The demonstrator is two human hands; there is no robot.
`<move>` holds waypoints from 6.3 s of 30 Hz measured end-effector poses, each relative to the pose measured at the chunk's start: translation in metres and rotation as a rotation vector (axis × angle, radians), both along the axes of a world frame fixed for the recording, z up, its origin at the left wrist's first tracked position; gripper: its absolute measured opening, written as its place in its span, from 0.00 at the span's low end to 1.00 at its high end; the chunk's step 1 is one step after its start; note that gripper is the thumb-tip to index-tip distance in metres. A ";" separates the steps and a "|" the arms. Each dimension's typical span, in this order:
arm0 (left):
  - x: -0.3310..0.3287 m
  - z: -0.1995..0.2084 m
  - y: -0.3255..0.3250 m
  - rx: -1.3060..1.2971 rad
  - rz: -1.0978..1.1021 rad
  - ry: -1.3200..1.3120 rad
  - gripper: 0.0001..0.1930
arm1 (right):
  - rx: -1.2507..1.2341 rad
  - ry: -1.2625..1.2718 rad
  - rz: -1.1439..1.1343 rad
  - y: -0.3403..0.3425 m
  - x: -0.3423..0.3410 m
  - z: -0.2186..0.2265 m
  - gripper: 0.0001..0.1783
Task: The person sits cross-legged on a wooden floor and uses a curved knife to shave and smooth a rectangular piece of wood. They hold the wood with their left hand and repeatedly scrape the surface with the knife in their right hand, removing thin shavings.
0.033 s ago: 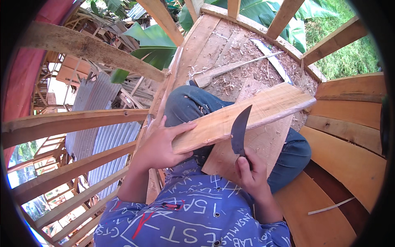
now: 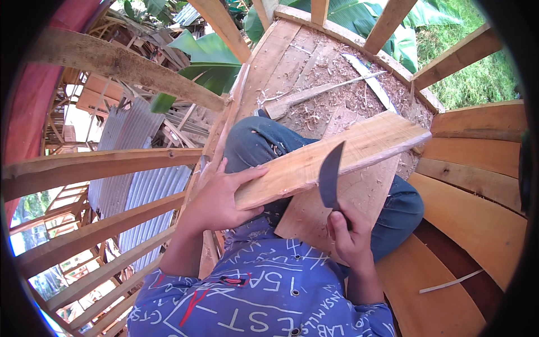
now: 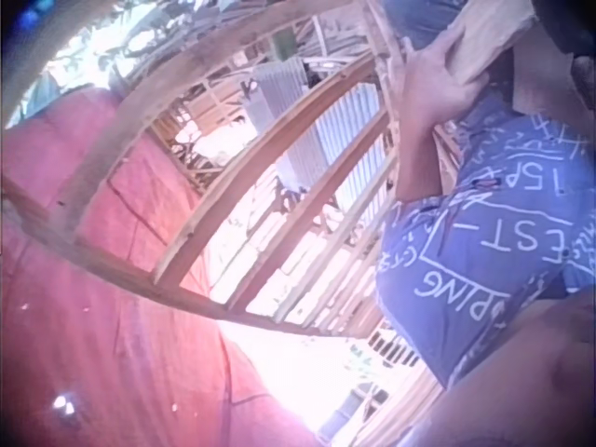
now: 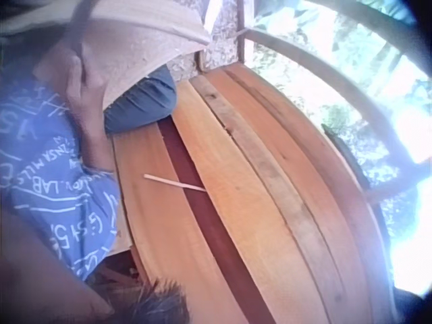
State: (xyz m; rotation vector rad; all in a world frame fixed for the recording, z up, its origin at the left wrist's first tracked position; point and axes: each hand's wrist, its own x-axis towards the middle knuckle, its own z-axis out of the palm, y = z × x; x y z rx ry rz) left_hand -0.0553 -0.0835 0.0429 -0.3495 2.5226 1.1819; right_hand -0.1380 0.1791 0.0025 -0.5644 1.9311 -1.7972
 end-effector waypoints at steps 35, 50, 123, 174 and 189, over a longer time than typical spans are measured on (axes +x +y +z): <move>0.002 0.000 -0.003 -0.050 -0.021 -0.036 0.37 | 0.025 -0.163 -0.252 0.015 -0.016 0.007 0.16; 0.027 -0.041 0.068 -0.348 0.060 0.180 0.45 | -0.251 -0.276 -0.527 -0.004 -0.020 -0.015 0.14; 0.000 0.008 0.066 0.335 -0.021 -0.065 0.18 | 0.318 0.107 -0.075 0.015 0.023 -0.020 0.28; -0.003 0.020 0.083 0.334 0.089 -0.273 0.27 | 0.705 0.545 -0.312 0.006 -0.019 -0.042 0.43; 0.004 0.009 0.083 0.482 0.161 -0.234 0.26 | 0.078 -0.264 0.350 0.056 -0.024 -0.013 0.16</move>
